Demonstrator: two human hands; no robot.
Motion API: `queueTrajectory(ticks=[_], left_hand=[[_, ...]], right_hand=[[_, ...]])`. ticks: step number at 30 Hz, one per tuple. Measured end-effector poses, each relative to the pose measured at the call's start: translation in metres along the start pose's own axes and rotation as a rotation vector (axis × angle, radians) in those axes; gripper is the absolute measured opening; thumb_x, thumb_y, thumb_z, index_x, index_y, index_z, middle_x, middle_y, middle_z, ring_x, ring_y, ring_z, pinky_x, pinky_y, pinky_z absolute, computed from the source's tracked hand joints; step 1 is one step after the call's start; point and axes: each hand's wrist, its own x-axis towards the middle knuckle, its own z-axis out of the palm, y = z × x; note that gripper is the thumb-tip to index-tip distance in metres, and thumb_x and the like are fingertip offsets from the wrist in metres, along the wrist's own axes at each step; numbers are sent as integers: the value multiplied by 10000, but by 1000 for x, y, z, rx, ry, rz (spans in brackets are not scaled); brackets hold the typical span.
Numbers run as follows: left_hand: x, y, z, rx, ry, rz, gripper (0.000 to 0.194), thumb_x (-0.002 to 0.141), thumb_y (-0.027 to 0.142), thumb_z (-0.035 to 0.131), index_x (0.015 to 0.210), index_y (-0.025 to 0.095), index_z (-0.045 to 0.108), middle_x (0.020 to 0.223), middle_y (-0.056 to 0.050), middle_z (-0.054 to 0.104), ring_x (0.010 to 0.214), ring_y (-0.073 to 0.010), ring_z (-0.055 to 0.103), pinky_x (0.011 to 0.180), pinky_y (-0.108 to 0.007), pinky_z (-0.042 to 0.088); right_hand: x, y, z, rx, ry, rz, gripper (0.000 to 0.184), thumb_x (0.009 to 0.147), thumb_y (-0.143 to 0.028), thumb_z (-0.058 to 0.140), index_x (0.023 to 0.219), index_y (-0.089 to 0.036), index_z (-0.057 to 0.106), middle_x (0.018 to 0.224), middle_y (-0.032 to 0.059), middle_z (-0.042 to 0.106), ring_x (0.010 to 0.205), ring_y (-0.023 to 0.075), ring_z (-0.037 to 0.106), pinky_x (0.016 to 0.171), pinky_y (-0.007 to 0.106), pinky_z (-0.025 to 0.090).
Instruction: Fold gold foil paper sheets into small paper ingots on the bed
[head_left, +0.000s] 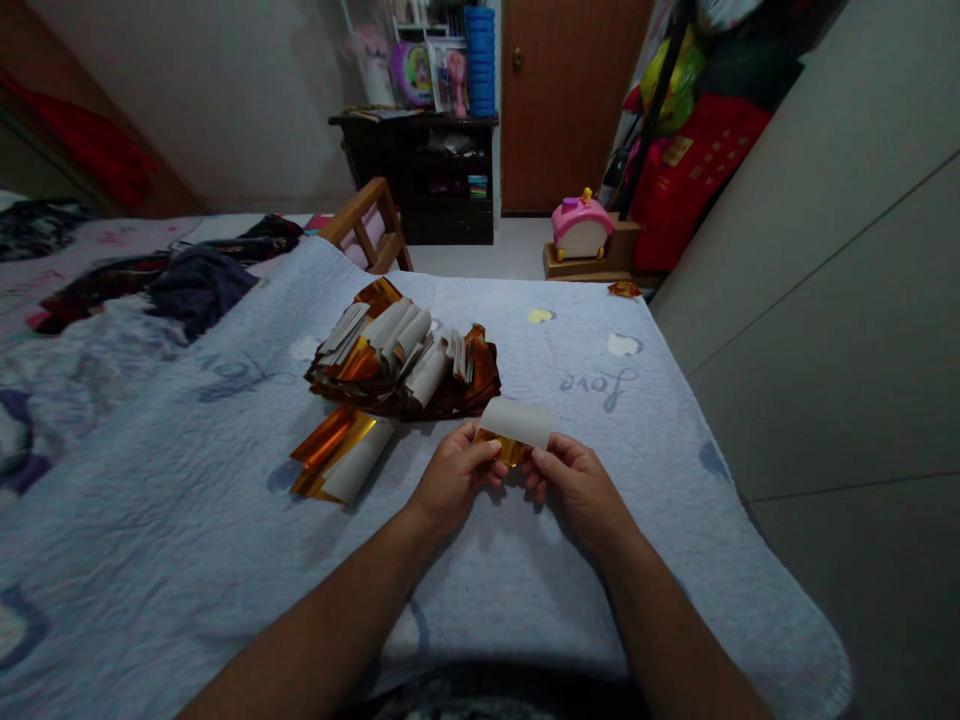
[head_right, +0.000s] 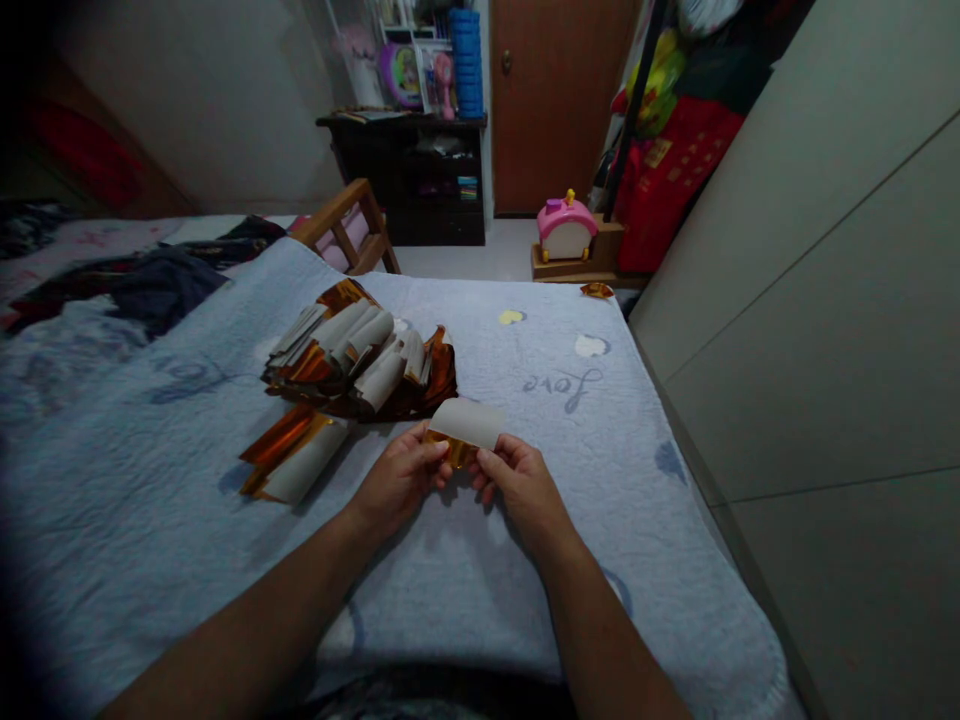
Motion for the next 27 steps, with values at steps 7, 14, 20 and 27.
queueTrajectory(ticks=[7, 14, 20, 27], left_hand=[[-4, -2, 1, 239, -48, 167, 386, 746, 212, 722, 1090, 183, 547, 880, -6, 670, 668, -97, 614, 577, -186, 463], [-9, 7, -10, 684, -218, 364, 493, 704, 40, 573, 1158, 231, 561, 1041, -34, 640, 926, -173, 623, 778, -264, 488], [-5, 7, -18, 918, -301, 408, 475, 693, -5, 536, 1108, 218, 597, 968, -30, 647, 869, -191, 613, 818, -327, 507], [-3, -5, -20, 1266, -126, 868, 435, 723, 43, 704, 1088, 279, 691, 1345, -96, 467, 1228, -319, 455, 1002, -502, 466]], right_hand=[[-1, -1, -4, -3, 105, 12, 308, 753, -447, 747, 819, -163, 645, 588, -27, 611, 414, 66, 464, 382, 185, 340], [2, 1, -10, -42, 173, 10, 341, 713, -391, 729, 881, -221, 485, 533, -65, 612, 367, 86, 475, 346, 171, 354], [5, 4, -12, -159, 327, -62, 410, 686, -371, 727, 902, -266, 395, 566, -112, 568, 381, 109, 485, 324, 180, 329], [3, 1, -16, -530, 293, -217, 113, 766, -305, 645, 725, -204, 612, 631, -8, 607, 579, 143, 538, 522, 252, 395]])
